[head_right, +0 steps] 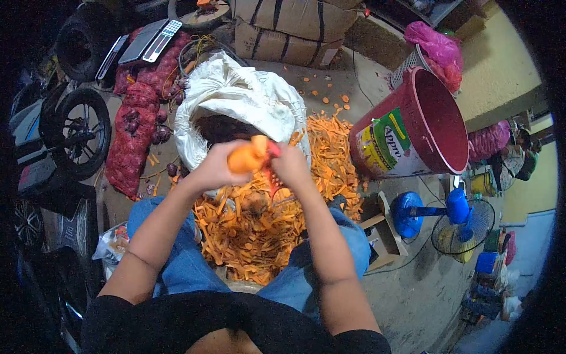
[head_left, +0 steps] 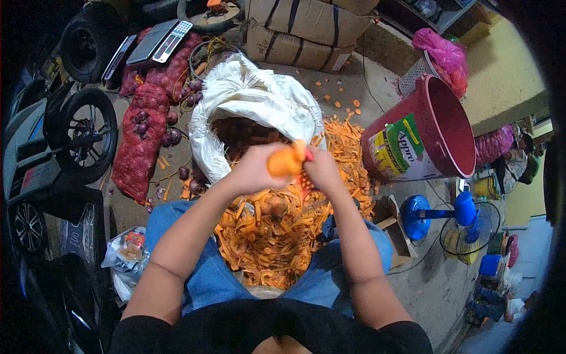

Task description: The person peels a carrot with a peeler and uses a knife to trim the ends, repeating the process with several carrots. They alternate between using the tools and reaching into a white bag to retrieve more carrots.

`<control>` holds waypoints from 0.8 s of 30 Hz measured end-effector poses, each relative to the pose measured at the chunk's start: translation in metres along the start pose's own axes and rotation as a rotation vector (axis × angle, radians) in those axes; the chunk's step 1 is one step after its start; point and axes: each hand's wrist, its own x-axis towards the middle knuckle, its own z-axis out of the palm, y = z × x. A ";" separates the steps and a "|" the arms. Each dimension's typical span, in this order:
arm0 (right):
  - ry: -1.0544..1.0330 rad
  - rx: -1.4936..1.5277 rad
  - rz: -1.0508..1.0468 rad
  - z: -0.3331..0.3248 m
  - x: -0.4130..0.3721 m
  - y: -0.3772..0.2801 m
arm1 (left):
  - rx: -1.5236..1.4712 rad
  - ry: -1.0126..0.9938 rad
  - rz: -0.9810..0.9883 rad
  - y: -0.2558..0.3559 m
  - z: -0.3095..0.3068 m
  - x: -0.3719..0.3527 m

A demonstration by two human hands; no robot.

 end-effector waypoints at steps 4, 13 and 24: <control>-0.184 0.099 0.307 0.019 0.014 0.040 | -0.118 -0.279 0.410 0.006 0.008 -0.014; -0.386 1.570 0.165 0.088 -0.001 -0.007 | 0.230 0.127 0.551 -0.011 0.009 -0.006; 0.058 0.833 0.292 0.029 0.007 -0.016 | 0.237 0.140 0.011 -0.035 0.007 0.012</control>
